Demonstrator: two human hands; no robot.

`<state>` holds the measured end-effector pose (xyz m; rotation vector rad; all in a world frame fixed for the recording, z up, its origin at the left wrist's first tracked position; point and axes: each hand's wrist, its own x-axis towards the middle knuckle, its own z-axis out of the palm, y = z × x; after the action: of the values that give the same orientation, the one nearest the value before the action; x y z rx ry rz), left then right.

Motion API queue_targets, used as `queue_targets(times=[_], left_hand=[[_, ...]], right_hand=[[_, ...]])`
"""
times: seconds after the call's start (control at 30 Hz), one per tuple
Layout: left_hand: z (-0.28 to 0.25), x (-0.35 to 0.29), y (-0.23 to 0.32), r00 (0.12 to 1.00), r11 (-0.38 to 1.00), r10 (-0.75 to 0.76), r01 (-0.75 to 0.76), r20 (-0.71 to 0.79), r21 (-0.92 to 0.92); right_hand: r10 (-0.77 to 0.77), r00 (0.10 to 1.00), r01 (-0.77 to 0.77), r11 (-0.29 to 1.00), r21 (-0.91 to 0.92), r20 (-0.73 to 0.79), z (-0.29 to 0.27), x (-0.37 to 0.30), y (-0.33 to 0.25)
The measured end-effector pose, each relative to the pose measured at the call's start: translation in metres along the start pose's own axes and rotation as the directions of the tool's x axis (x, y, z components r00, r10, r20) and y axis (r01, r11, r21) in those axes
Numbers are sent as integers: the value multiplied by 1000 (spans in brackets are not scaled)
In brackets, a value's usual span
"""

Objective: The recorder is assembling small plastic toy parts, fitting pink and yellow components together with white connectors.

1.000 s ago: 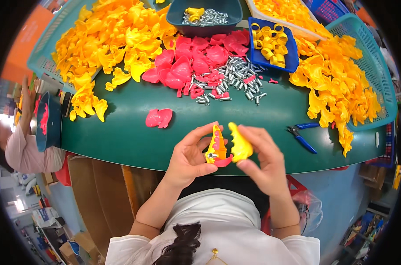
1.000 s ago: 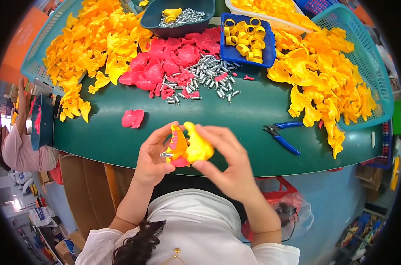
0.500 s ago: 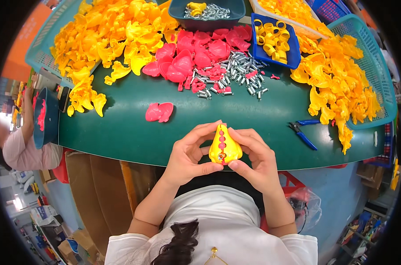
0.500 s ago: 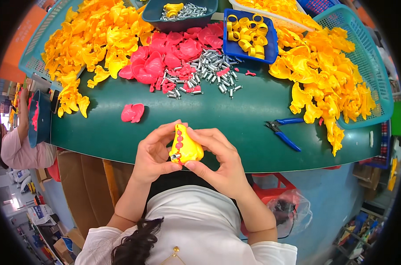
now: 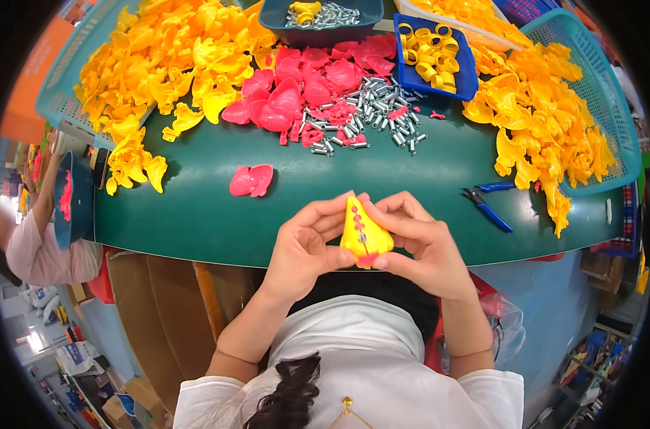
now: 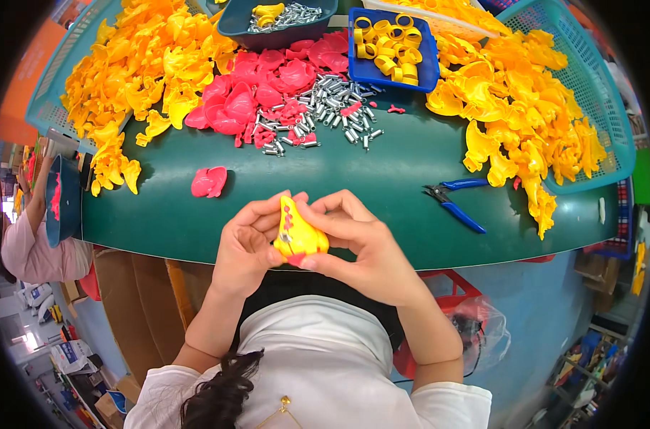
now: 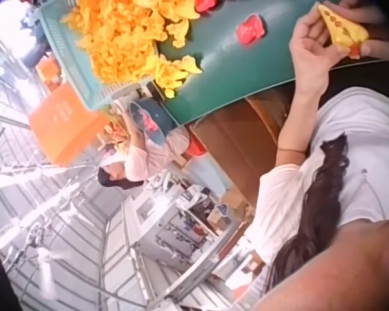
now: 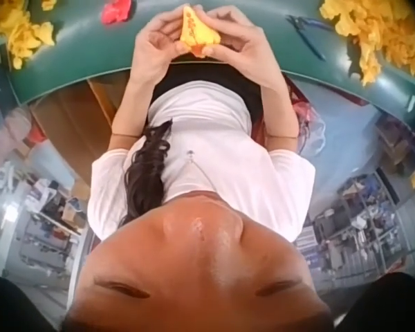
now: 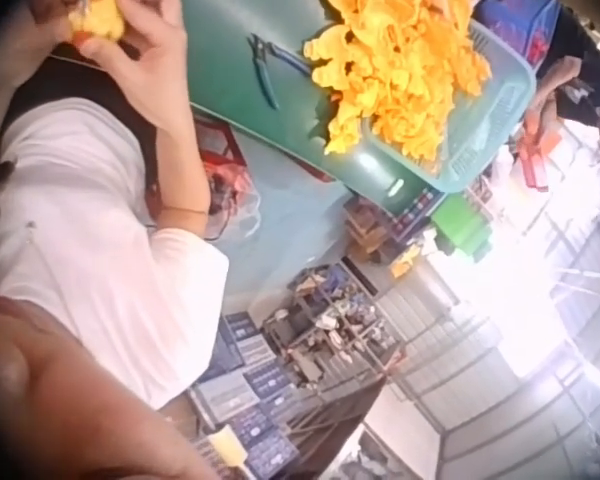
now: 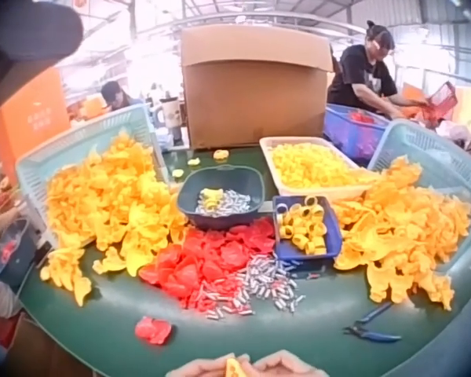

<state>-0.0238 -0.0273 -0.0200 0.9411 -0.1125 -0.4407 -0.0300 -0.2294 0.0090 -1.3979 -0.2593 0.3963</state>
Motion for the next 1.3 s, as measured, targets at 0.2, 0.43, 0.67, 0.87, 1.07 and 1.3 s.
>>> queue_targets(times=[0.2, 0.43, 0.67, 0.87, 1.07, 1.3], left_hand=[[10, 5, 2, 994, 974, 16, -40, -108, -224], [-7, 9, -7, 982, 979, 186, -185, 6, -88], [-10, 16, -3, 976, 977, 209, -206, 61, -49], [-3, 15, -1, 969, 955, 237, -246, 75, 165], [16, 19, -5, 971, 961, 233, -221, -57, 168], [31, 26, -13, 945, 958, 285, -283, -158, 39]], right_hand=[[-142, 947, 110, 986, -122, -289, 25, 6, 7], [-344, 913, 253, 900, -356, -220, 21, 1, 15], [-402, 864, 283, 887, -366, -305, 27, 6, 15], [-513, 806, 306, 788, -534, -295, 24, 6, 13], [-543, 795, 343, 770, -538, -270, 23, 10, 17], [-626, 730, 312, 662, -681, -275, 27, 16, 15]])
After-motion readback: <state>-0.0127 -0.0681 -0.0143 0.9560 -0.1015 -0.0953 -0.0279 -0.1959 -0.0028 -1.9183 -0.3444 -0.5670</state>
